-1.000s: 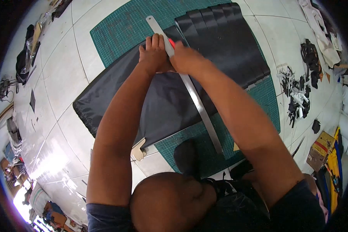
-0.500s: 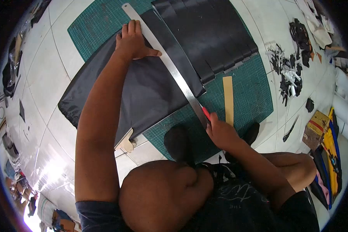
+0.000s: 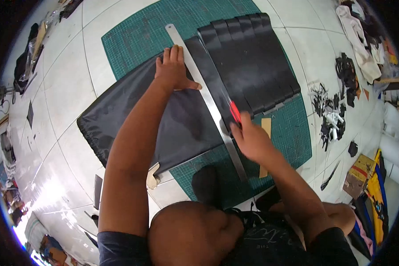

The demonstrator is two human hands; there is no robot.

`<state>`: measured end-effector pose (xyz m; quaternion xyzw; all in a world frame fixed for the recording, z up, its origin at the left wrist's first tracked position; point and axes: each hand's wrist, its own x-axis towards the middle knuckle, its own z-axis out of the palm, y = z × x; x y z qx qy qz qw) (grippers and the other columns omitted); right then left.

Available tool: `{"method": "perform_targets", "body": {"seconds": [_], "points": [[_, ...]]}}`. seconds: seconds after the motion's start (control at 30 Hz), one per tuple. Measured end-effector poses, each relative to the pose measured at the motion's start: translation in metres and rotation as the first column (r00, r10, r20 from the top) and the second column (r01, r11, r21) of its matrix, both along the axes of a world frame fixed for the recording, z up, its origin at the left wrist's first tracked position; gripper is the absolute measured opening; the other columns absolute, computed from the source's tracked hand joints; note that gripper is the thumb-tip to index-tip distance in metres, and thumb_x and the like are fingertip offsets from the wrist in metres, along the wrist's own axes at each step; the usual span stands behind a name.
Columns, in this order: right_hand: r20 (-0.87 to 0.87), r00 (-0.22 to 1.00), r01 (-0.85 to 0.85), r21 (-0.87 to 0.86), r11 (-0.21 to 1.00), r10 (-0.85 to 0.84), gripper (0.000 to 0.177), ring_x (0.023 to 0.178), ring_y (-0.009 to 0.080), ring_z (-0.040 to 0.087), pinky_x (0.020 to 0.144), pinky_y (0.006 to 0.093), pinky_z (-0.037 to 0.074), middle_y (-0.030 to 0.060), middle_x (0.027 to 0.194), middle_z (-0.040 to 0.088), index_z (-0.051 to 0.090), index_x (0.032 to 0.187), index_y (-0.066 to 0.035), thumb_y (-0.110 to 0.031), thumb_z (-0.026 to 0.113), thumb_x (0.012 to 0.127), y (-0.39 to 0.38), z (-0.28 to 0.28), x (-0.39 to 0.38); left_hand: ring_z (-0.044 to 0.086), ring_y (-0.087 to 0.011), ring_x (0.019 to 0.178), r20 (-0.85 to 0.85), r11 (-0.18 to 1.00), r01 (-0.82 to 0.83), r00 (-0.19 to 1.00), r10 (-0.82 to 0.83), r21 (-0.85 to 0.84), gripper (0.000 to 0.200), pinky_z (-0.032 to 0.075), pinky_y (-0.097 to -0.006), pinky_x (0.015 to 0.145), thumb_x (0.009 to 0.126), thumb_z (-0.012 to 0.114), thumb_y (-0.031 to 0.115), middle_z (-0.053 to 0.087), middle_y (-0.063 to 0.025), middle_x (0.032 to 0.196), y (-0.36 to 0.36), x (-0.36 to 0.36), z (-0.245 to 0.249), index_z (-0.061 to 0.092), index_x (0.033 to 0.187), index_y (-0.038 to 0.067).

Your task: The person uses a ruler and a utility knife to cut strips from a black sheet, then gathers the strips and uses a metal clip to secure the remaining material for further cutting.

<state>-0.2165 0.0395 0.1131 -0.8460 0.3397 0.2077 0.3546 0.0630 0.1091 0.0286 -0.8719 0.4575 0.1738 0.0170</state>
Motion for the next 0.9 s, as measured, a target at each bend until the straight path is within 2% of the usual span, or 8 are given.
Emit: {"method": "perform_targets", "body": {"seconds": [0.13, 0.17, 0.3, 0.37, 0.47, 0.7, 0.8, 0.9], "points": [[0.211, 0.977, 0.040, -0.127, 0.991, -0.013, 0.034, 0.090, 0.0508, 0.066, 0.080, 0.0596, 0.051, 0.0328, 0.091, 0.067, 0.044, 0.115, 0.000, -0.029, 0.051, 0.099, -0.015, -0.042, 0.106, 0.020, -0.0413, 0.150, 0.005, 1.000, -0.012, 1.000, 0.011, 0.014, 0.148, 0.026, -0.0592, 0.118, 0.049, 0.087, 0.073, 0.021, -0.0215, 0.161, 0.001, -0.002, 0.001, 0.017, 0.155, -0.002], [0.203, 0.979, 0.046, -0.138, 0.989, -0.017, 0.035, 0.092, 0.0506, 0.066, 0.083, 0.0589, 0.051, 0.0330, 0.093, 0.067, 0.043, 0.115, 0.001, -0.029, 0.051, 0.099, -0.017, -0.047, 0.130, 0.022, -0.0408, 0.149, -0.002, 0.999, -0.009, 1.000, 0.009, 0.039, 0.141, 0.028, -0.0593, 0.118, 0.053, 0.089, 0.067, 0.022, -0.0205, 0.160, -0.001, -0.002, 0.007, 0.018, 0.155, -0.002], [0.176, 0.984, 0.007, -0.169, 0.986, 0.023, 0.039, 0.100, 0.0479, 0.067, 0.090, 0.0544, 0.052, 0.0324, 0.104, 0.067, 0.043, 0.119, 0.005, -0.028, 0.049, 0.098, -0.021, -0.059, 0.184, 0.022, -0.0402, 0.149, 0.021, 1.000, 0.006, 1.000, -0.006, 0.007, 0.135, 0.029, -0.0600, 0.116, 0.058, 0.089, 0.061, 0.023, -0.0192, 0.160, 0.002, 0.003, -0.002, 0.018, 0.155, 0.000], [0.125, 0.992, -0.010, -0.159, 0.987, 0.030, 0.040, 0.105, 0.0458, 0.067, 0.093, 0.0526, 0.052, 0.0324, 0.110, 0.066, 0.043, 0.121, 0.006, -0.027, 0.050, 0.098, -0.023, -0.058, 0.192, 0.021, -0.0403, 0.149, 0.021, 1.000, 0.009, 1.000, -0.009, -0.007, 0.134, 0.030, -0.0607, 0.116, 0.060, 0.088, 0.061, 0.023, -0.0186, 0.160, 0.003, 0.003, -0.006, 0.017, 0.156, 0.001], [0.074, 0.997, -0.017, -0.156, 0.988, 0.029, 0.041, 0.110, 0.0439, 0.066, 0.095, 0.0510, 0.052, 0.0322, 0.116, 0.064, 0.043, 0.123, 0.006, -0.024, 0.050, 0.097, -0.023, -0.062, 0.196, 0.017, -0.0352, 0.152, 0.045, 0.997, 0.001, 0.999, -0.005, 0.080, 0.143, 0.026, -0.0575, 0.118, 0.055, 0.085, 0.071, 0.018, -0.0138, 0.164, 0.001, 0.001, -0.003, 0.013, 0.158, 0.002], [0.045, 0.998, -0.029, -0.109, 0.994, 0.034, 0.045, 0.115, 0.0423, 0.064, 0.100, 0.0504, 0.049, 0.0313, 0.121, 0.063, 0.043, 0.127, 0.006, -0.022, 0.053, 0.094, -0.025, -0.052, 0.203, 0.019, -0.0366, 0.151, 0.035, 0.995, 0.012, 0.999, -0.016, 0.096, 0.144, 0.027, -0.0585, 0.117, 0.055, 0.083, 0.074, 0.019, -0.0145, 0.162, 0.000, 0.001, 0.003, 0.014, 0.157, 0.001], [-0.009, 1.000, 0.016, -0.053, 0.998, -0.016, 0.044, 0.116, 0.0425, 0.063, 0.101, 0.0497, 0.048, 0.0309, 0.122, 0.063, 0.044, 0.127, 0.005, -0.021, 0.055, 0.093, -0.030, -0.046, 0.215, 0.019, -0.0370, 0.151, 0.036, 0.994, 0.022, 0.999, -0.026, 0.105, 0.144, 0.028, -0.0584, 0.116, 0.055, 0.082, 0.075, 0.020, -0.0145, 0.161, -0.002, -0.001, 0.004, 0.013, 0.157, 0.000], [0.009, 0.999, -0.044, -0.070, 0.997, 0.045, 0.041, 0.109, 0.0478, 0.064, 0.094, 0.0531, 0.051, 0.0336, 0.114, 0.065, 0.046, 0.121, 0.005, -0.027, 0.052, 0.096, -0.032, -0.044, 0.196, 0.019, -0.0374, 0.151, 0.041, 0.994, 0.010, 0.999, -0.015, 0.111, 0.145, 0.028, -0.0578, 0.116, 0.055, 0.082, 0.075, 0.019, -0.0143, 0.162, -0.003, -0.001, 0.007, 0.013, 0.157, 0.000]]}}
